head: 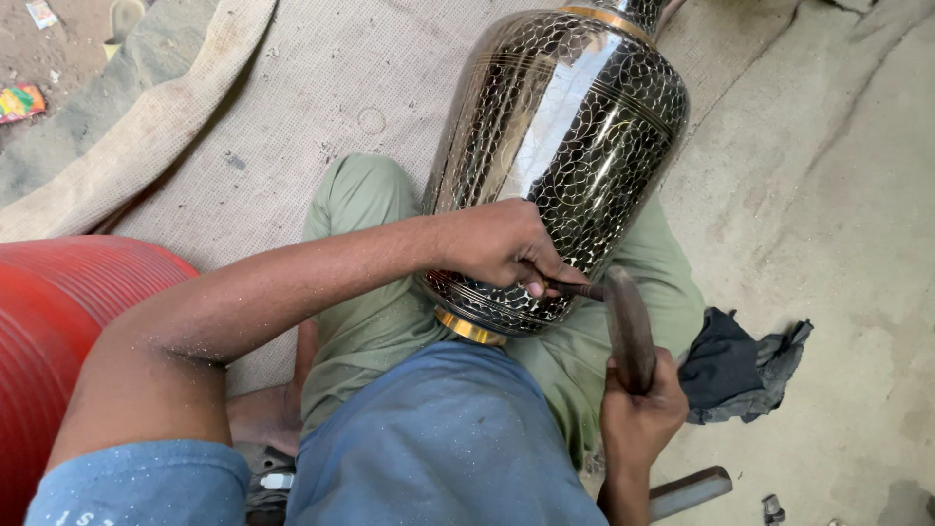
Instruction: The person sits on the floor and uses a hammer and chisel to engrave a decorative pattern onto a large metal vase. The person holds the chisel against the vase surface and strikes it repeatedly with the hammer to create indentations.
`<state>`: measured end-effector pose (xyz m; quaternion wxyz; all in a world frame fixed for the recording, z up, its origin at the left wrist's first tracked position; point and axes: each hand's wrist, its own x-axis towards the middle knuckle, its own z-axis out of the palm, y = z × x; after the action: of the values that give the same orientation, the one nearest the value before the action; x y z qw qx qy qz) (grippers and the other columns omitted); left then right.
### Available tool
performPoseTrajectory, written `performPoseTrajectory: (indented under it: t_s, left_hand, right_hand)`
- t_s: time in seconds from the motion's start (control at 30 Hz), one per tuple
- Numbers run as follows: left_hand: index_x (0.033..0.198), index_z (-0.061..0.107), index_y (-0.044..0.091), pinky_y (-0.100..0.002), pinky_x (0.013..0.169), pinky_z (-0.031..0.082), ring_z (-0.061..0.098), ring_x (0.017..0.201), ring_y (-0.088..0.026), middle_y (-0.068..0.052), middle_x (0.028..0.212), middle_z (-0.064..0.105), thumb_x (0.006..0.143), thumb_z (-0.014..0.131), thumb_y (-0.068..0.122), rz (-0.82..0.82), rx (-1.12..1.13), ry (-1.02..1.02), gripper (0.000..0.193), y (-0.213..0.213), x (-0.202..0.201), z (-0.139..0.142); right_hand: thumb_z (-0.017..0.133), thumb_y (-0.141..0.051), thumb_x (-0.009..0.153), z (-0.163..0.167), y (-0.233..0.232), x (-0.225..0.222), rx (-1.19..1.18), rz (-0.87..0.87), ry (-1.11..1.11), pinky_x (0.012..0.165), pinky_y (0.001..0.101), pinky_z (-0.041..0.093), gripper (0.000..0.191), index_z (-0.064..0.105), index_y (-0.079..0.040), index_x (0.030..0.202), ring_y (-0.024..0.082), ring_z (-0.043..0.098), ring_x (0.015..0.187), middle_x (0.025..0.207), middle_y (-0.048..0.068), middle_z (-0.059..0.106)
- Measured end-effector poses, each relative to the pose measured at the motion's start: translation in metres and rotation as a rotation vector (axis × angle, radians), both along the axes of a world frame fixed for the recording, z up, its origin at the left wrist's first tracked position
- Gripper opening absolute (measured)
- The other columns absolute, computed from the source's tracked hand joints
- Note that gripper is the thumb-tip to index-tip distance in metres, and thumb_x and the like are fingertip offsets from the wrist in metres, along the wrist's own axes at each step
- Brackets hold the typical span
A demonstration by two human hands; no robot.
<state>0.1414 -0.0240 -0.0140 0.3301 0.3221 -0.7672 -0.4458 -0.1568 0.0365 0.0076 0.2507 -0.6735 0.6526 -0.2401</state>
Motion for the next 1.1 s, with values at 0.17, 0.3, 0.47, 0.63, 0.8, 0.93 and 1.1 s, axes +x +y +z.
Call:
performPoseTrajectory:
  t_s: [0.17, 0.3, 0.47, 0.63, 0.8, 0.93, 1.1]
  left_hand:
    - [0.127, 0.073, 0.025, -0.037, 0.062, 0.052, 0.073, 0.068, -0.021, -0.006, 0.090, 0.078, 0.079, 0.084, 0.022, 0.017, 0.014, -0.007, 0.049, 0.001, -0.001, 0.002]
    - [0.130, 0.071, 0.023, -0.038, 0.065, 0.053, 0.073, 0.069, -0.020, -0.006, 0.090, 0.079, 0.083, 0.081, 0.016, 0.096, -0.002, 0.044, 0.049, 0.008, -0.007, 0.006]
    - [0.134, 0.070, 0.022, -0.033, 0.073, 0.060, 0.079, 0.078, -0.014, -0.003, 0.092, 0.079, 0.086, 0.072, 0.005, 0.171, 0.035, 0.044, 0.051, 0.016, -0.013, 0.011]
    - [0.125, 0.074, 0.022, -0.034, 0.071, 0.058, 0.077, 0.077, -0.017, -0.003, 0.093, 0.080, 0.084, 0.080, 0.011, 0.139, -0.015, -0.019, 0.043, 0.013, -0.020, 0.014]
    - [0.128, 0.072, 0.014, -0.029, 0.079, 0.061, 0.078, 0.084, -0.013, -0.005, 0.099, 0.081, 0.085, 0.076, 0.004, 0.233, 0.070, 0.041, 0.044, 0.020, -0.023, 0.013]
    - [0.134, 0.064, 0.005, -0.026, 0.091, 0.061, 0.074, 0.096, -0.009, -0.007, 0.109, 0.079, 0.087, 0.074, -0.002, 0.571, 0.339, 0.452, 0.048, 0.037, -0.028, 0.004]
    - [0.136, 0.064, 0.008, -0.027, 0.093, 0.061, 0.074, 0.103, -0.011, -0.009, 0.113, 0.078, 0.089, 0.071, -0.006, 0.637, 0.346, 0.569, 0.050, 0.046, -0.042, -0.007]
  right_hand:
    - [0.072, 0.003, 0.082, -0.006, -0.011, -0.004, -0.002, -0.032, -0.190, 0.074, 0.0276, 0.051, 0.022, 0.063, -0.002, 0.102, 0.012, 0.058, 0.074, 0.080, 0.003, 0.060]
    - [0.073, 0.010, 0.082, -0.018, -0.035, -0.012, 0.098, 0.084, -0.071, 0.077, 0.0278, 0.050, 0.033, 0.068, 0.001, 0.113, 0.013, 0.062, 0.081, 0.085, 0.005, 0.067]
    - [0.073, 0.012, 0.082, -0.023, -0.041, -0.021, 0.051, 0.010, -0.662, 0.085, 0.0260, 0.054, 0.044, 0.057, 0.000, 0.121, 0.011, 0.065, 0.091, 0.098, 0.002, 0.066]
    - [0.077, 0.013, 0.086, -0.023, -0.030, -0.026, 0.030, -0.010, -0.392, 0.083, 0.0294, 0.053, 0.038, 0.062, 0.002, 0.119, 0.014, 0.062, 0.090, 0.099, 0.005, 0.067]
    - [0.070, 0.010, 0.081, -0.020, -0.029, -0.037, 0.342, 0.073, -0.237, 0.078, 0.0304, 0.054, 0.032, 0.067, 0.000, 0.112, 0.016, 0.067, 0.084, 0.090, 0.008, 0.073]
    - [0.075, 0.002, 0.081, -0.019, -0.026, -0.038, 0.125, 0.046, -0.443, 0.080, 0.0261, 0.054, 0.039, 0.061, -0.003, 0.117, 0.011, 0.068, 0.090, 0.096, 0.004, 0.070]
    - [0.082, -0.009, 0.079, -0.021, -0.027, -0.024, 0.101, 0.074, -0.109, 0.077, 0.0330, 0.053, 0.046, 0.064, -0.006, 0.121, 0.016, 0.069, 0.083, 0.093, 0.009, 0.075]
